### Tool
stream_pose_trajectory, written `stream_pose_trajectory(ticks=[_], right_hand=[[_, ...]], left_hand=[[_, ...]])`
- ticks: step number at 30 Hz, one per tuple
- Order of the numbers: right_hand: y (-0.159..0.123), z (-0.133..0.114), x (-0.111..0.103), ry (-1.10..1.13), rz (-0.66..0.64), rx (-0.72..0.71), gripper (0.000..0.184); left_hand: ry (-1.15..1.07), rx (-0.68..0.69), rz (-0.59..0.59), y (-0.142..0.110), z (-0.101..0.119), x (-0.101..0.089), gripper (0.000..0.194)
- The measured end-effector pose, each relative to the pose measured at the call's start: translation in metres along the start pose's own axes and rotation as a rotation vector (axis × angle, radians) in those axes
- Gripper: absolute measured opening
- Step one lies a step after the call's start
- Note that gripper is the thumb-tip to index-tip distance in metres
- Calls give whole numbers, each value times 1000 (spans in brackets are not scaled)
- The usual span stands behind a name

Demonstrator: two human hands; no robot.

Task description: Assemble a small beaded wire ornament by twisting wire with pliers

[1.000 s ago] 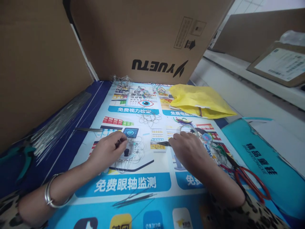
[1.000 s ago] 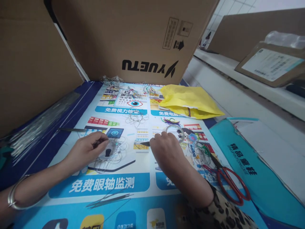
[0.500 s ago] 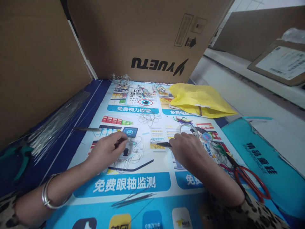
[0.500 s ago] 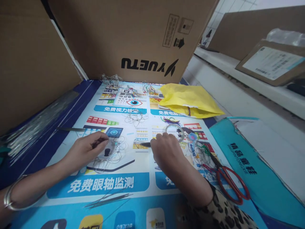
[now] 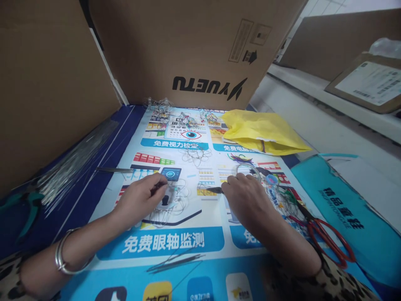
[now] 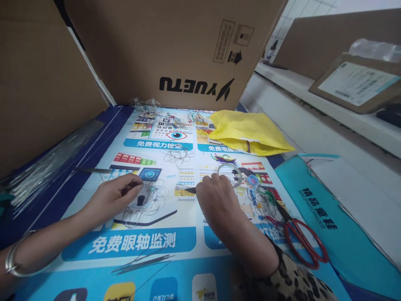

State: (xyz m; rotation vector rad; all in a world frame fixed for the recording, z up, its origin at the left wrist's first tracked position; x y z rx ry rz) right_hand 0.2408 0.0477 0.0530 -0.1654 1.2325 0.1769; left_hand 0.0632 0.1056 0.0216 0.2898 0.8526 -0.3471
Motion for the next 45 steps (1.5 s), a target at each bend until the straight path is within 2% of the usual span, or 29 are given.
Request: stream_pose_trajectory(ticks=[4, 10, 16, 20, 27, 33, 36, 39, 45], right_hand=[[0, -3, -5, -22, 13, 16, 19], [1, -4, -5, -13, -32, 21, 20], [3, 12, -11, -24, 85, 30, 21], [4, 13, -7, -36, 115, 9, 23], [5, 14, 9, -23, 24, 22, 23], [4, 18, 13, -11, 11, 36, 22], [5, 18, 8, 2, 60, 42, 20], [8, 11, -5, 23, 176, 35, 19], [21, -25, -21, 52, 348, -36, 15]], left_hand=[[-10, -6, 3, 0, 0, 0, 18], [4, -1, -7, 0, -1, 1, 18], [-3, -4, -12, 0, 0, 1, 18], [6, -2, -12, 1, 0, 1, 18], [1, 1, -7, 1, 1, 0, 19], [-10, 11, 1, 0, 1, 0, 19], [-13, 26, 9, 0, 0, 0, 19], [-70, 74, 30, 0, 1, 0, 20], [-179, 104, -48, 2, 6, 5, 24]])
Point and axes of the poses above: each hand's wrist, its own y-axis towards the middle knuckle, its own x-axis out of the palm, z = x × y, the point moved 10 cm from there along y, towards the middle knuckle, and after that the axes turned 4 degrees about z, right-handed, at the moved point
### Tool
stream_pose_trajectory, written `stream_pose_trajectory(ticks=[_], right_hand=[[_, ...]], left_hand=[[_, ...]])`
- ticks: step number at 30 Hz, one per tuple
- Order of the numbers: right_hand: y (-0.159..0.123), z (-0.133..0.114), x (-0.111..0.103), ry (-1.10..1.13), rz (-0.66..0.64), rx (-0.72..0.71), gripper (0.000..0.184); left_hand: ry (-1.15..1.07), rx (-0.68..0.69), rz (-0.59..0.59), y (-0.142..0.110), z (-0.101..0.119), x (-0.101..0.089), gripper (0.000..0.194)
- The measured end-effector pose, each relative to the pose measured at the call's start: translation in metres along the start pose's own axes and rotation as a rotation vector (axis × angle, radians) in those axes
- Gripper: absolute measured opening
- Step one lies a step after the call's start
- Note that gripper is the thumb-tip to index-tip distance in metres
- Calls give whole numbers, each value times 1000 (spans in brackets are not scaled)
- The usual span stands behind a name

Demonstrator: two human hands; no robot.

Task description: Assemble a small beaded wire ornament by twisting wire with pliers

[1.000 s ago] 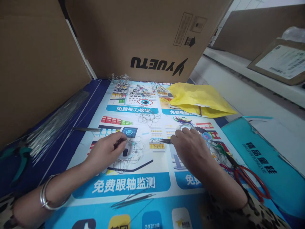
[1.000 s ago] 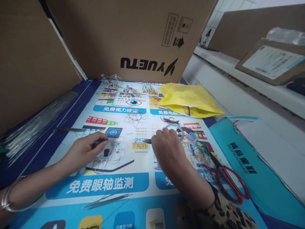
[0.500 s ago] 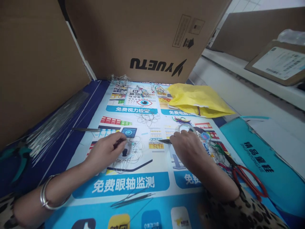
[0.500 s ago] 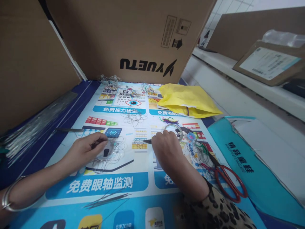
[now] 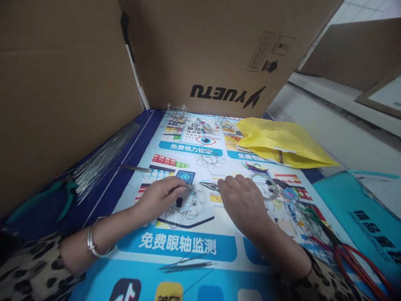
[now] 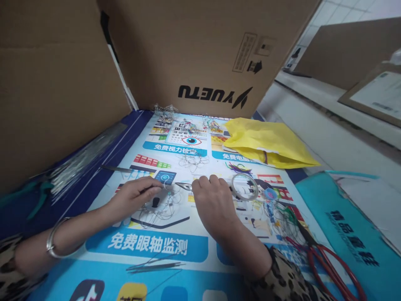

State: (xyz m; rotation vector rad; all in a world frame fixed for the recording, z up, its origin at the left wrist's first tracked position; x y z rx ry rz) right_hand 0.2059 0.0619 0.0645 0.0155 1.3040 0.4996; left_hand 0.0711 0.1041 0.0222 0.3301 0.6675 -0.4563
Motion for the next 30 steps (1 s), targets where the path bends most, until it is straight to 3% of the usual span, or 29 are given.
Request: stream_pose_trajectory(ticks=[7, 19, 25, 30], right_hand=[[10, -18, 4, 36, 10, -17, 14], [18, -5, 13, 217, -94, 21, 14], [23, -13, 29, 369, -196, -4, 14], [18, -11, 37, 345, -204, 28, 18]], left_hand=[[23, 1, -3, 0, 3, 0, 23], [49, 1, -60, 2, 4, 1, 24], [66, 9, -87, 3, 4, 4, 23], [-11, -30, -62, 3, -1, 1, 17]])
Point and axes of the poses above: each hand's wrist, its own y-axis towards the middle knuckle, its own x-axis out of the palm, z = x × y, the point moved 10 cm from there along y, towards the middle knuckle, and after that the axes turned 4 degrees about z, right-handed, at the moved point
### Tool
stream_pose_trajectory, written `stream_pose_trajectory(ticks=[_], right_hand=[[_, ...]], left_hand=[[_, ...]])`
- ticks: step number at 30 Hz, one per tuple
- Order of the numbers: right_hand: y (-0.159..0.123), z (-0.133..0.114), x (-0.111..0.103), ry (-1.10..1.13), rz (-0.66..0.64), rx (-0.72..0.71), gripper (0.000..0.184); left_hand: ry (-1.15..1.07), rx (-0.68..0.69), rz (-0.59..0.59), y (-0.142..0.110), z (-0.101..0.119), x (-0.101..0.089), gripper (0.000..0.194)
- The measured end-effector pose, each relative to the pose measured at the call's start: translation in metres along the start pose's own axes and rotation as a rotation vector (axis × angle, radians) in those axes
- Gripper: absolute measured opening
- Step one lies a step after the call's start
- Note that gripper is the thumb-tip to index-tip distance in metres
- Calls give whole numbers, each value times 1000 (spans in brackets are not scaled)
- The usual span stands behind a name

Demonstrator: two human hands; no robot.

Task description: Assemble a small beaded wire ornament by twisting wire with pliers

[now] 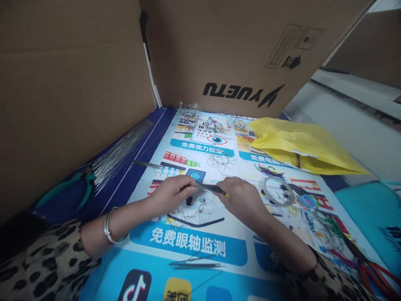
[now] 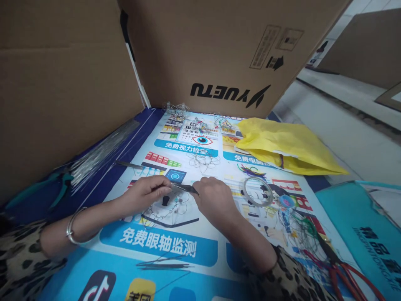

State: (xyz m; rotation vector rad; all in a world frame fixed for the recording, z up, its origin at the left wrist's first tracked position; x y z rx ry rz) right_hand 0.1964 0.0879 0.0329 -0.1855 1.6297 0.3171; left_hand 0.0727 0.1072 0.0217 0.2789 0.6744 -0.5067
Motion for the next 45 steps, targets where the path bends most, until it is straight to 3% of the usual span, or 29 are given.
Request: stream_pose_trajectory(ticks=[8, 20, 28, 36, 45], right_hand=[[-7, 4, 3, -4, 71, 18, 12], [-7, -3, 3, -29, 181, -44, 6], [-8, -11, -4, 39, 301, -85, 8], [-6, -11, -3, 40, 373, -125, 11], [-7, -10, -3, 32, 325, -36, 9]], left_hand=[[-30, 4, 49, 3, -5, -8, 11], [160, 116, 151, 2, 5, -15, 17], [133, -19, 156, 2, -5, -18, 17], [7, -91, 83, 2, -12, -8, 17], [44, 33, -23, 2, 1, 1, 14]])
Point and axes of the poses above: each hand's wrist, its own y-axis towards the middle knuckle, its own x-axis out of the palm, z = x × y, the point moved 10 cm from there along y, towards the middle knuckle, and after that the axes turned 4 degrees about z, right-handed, at the moved point
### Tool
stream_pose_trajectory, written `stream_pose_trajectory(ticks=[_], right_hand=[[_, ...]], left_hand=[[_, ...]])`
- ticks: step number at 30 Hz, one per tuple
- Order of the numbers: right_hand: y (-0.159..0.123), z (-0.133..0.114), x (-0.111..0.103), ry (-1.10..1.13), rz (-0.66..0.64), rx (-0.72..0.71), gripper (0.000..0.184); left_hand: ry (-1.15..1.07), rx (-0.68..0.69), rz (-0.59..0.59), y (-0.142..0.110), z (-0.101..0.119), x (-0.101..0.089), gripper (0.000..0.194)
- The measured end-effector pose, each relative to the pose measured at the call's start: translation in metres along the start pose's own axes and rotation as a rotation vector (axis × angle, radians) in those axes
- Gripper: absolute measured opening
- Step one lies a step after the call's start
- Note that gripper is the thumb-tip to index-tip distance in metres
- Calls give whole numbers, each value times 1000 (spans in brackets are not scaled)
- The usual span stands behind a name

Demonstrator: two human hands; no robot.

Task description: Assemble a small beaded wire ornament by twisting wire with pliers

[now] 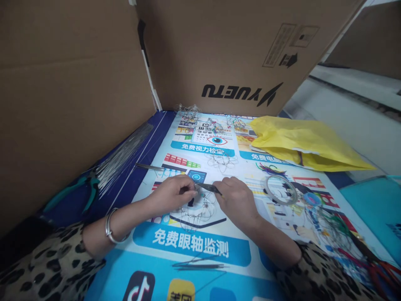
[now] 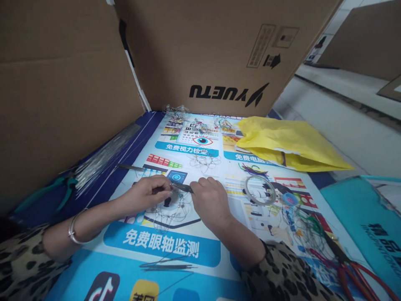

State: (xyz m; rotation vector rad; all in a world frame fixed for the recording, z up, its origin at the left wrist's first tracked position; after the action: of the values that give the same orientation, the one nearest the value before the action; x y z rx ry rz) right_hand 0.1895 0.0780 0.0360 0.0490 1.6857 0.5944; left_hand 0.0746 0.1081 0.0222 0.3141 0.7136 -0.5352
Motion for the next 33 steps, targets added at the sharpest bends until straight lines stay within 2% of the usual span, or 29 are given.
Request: stream_pose_trajectory(ticks=[5, 12, 23, 33], right_hand=[[-1, 0, 1, 14, -26, 13, 10], [-1, 0, 7, 43, -150, -11, 10], [0, 0, 8, 41, -199, -18, 11], [4, 1, 4, 76, -184, -37, 13]], left_hand=[[16, 58, -12, 0, 8, -1, 18], [70, 68, 8, 0, 6, 0, 18], [132, 116, -13, -1, 8, 2, 17], [137, 150, -10, -2, 8, 4, 16]])
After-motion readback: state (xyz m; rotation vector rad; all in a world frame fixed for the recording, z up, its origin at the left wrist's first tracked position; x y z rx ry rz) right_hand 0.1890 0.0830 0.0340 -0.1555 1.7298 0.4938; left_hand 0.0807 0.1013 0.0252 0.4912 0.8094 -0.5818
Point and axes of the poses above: each hand's wrist, its own y-axis towards the middle knuckle, its own x-axis out of the palm, z = x × y, the point moved 10 cm from there along y, towards the middle knuckle, and after that the axes turned 4 degrees about z, right-handed, at the moved point
